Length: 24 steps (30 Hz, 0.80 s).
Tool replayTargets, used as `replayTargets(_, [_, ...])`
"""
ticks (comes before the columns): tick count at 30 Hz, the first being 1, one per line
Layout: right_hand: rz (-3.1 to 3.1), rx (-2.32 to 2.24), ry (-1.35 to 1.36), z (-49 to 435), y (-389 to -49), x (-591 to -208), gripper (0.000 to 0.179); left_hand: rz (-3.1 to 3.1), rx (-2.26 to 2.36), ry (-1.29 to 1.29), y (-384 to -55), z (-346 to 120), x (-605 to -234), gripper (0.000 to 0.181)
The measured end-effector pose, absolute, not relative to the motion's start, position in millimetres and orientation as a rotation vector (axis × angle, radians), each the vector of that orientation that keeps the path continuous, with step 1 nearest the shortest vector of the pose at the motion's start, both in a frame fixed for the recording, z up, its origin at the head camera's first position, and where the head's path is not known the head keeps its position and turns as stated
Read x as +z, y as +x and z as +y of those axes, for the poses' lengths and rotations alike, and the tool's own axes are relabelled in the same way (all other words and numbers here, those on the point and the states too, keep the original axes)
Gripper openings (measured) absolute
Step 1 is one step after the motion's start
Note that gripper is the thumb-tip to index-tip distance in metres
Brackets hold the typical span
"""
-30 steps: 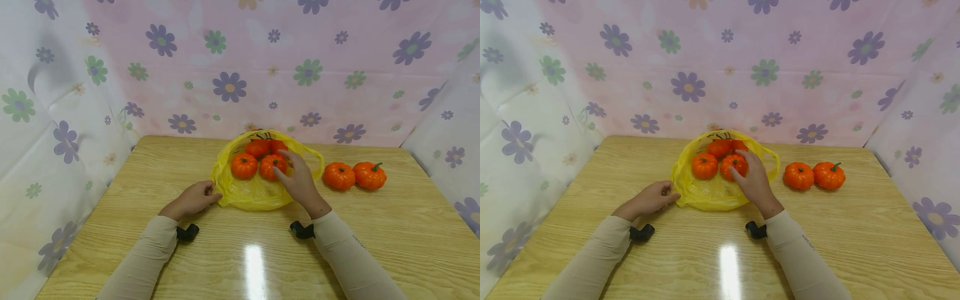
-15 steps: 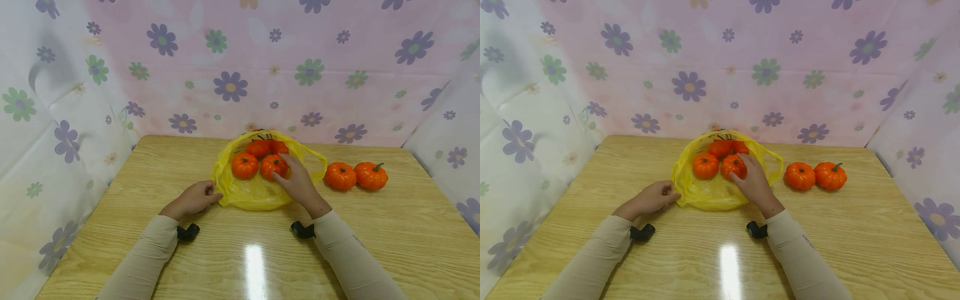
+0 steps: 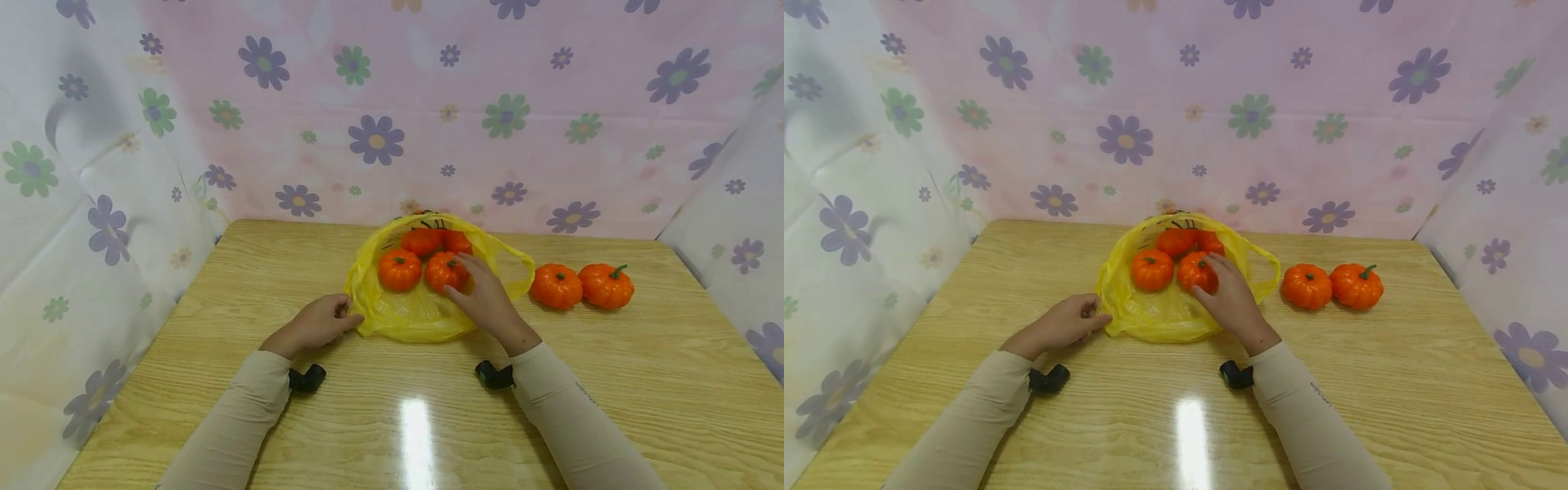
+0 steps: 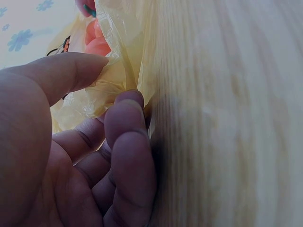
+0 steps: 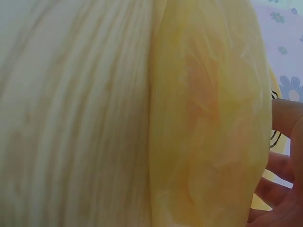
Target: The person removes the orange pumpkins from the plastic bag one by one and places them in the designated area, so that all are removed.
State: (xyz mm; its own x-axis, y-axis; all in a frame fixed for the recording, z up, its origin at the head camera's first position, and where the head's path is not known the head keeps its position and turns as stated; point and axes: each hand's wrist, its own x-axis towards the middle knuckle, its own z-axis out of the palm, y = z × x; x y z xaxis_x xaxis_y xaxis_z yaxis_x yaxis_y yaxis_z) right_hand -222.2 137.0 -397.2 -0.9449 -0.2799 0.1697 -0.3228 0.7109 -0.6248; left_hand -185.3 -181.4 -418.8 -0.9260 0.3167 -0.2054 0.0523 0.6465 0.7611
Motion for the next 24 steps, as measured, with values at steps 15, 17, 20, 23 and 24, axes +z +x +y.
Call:
replayTargets(15, [-2.847, 1.135, 0.502, 136.7, -224.0, -401.8, 0.06, 2.551, 1.165, 0.294, -185.6, -182.0, -419.6, 0.033])
replayTargets(17, [-2.846, 1.141, 0.507, 136.8, -223.7, -402.1, 0.06, 2.55, 1.162, 0.291, -185.6, -181.9, -419.2, 0.033])
replayTargets(20, [-2.844, 1.154, 0.52, 136.7, -222.9, -401.8, 0.058, 2.551, 1.159, 0.291, -185.5, -181.8, -418.7, 0.032])
replayTargets(23, [-2.849, 1.171, 0.522, 136.6, -222.4, -401.7, 0.056, 2.554, 1.156, 0.298, -185.5, -181.8, -418.8, 0.032])
replayTargets(24, [-2.852, 1.175, 0.52, 136.5, -222.2, -401.7, 0.055, 2.555, 1.157, 0.301, -185.6, -181.9, -418.9, 0.032])
